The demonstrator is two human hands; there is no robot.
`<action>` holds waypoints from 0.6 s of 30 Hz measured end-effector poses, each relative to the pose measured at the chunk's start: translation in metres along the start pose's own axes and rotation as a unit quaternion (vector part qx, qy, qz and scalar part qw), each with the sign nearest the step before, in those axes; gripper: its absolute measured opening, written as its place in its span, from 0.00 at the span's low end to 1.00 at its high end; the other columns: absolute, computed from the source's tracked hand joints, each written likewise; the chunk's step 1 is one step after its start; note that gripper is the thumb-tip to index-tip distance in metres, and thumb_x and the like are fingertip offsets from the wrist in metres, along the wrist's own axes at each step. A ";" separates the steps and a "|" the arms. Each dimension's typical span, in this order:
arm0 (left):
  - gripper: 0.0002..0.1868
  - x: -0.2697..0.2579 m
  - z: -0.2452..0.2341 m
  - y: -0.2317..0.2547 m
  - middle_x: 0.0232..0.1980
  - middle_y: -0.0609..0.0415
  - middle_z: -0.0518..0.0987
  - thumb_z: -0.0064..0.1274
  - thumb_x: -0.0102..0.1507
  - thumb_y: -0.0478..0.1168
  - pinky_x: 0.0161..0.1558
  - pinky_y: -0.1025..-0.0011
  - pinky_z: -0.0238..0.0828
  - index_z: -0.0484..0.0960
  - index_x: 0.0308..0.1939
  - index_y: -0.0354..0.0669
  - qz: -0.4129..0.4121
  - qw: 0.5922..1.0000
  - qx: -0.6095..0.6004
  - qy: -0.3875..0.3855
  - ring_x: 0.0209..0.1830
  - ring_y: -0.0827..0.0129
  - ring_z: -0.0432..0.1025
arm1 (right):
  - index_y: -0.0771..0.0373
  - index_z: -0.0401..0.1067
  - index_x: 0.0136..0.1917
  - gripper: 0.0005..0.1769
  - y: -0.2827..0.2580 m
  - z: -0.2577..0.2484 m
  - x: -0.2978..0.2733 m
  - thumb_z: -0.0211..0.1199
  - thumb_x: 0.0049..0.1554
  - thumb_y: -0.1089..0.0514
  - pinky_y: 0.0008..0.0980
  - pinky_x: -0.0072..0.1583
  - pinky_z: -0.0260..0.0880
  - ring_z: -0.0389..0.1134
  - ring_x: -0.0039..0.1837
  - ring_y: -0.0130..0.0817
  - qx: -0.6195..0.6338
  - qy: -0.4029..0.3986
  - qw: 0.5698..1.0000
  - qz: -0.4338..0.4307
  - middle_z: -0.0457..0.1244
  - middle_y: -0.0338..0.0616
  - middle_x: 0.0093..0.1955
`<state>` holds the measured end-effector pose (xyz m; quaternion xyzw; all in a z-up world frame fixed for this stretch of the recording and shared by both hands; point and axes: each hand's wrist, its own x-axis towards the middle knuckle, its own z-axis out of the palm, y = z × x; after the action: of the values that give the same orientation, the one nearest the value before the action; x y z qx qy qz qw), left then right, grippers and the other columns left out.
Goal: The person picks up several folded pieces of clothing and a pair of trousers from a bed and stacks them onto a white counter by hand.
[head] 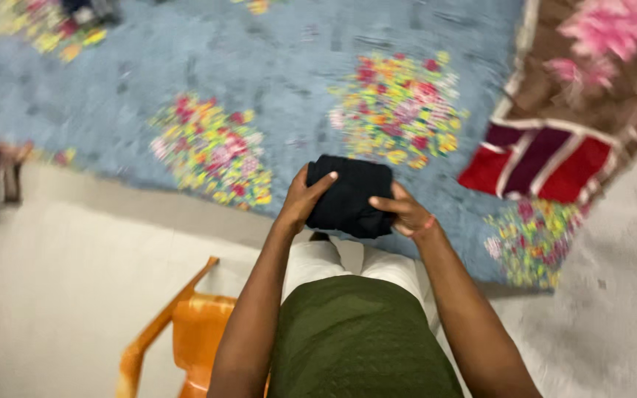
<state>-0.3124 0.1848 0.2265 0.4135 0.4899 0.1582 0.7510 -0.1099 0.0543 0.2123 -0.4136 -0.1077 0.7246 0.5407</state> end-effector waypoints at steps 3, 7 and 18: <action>0.23 -0.054 -0.020 0.037 0.45 0.54 0.81 0.64 0.61 0.48 0.50 0.70 0.75 0.78 0.53 0.37 0.163 0.981 0.054 0.091 0.45 0.70 0.75 | 0.69 0.58 0.76 0.40 -0.021 0.050 0.004 0.68 0.53 0.63 0.39 0.73 0.62 0.64 0.72 0.38 -0.076 -0.056 0.994 -0.051 0.62 0.49 0.72; 0.22 -0.129 -0.029 0.069 0.46 0.52 0.82 0.64 0.62 0.47 0.51 0.71 0.75 0.79 0.52 0.37 0.235 0.947 0.044 0.213 0.46 0.71 0.76 | 0.72 0.58 0.77 0.39 -0.037 0.123 -0.003 0.67 0.55 0.65 0.41 0.74 0.63 0.64 0.72 0.42 -0.128 -0.077 0.985 -0.084 0.61 0.53 0.72; 0.46 -0.290 -0.035 0.060 0.74 0.40 0.71 0.57 0.67 0.51 0.75 0.63 0.58 0.52 0.79 0.30 0.303 0.925 0.026 0.227 0.77 0.58 0.65 | 0.67 0.51 0.81 0.45 -0.058 0.238 -0.067 0.67 0.55 0.66 0.40 0.77 0.59 0.61 0.76 0.40 -0.198 -0.165 0.963 -0.084 0.59 0.49 0.74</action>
<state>-0.4687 0.0509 0.4422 0.5151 0.5022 0.4547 0.5251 -0.2349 0.0875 0.4307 -0.3764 -0.3711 0.6993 0.4813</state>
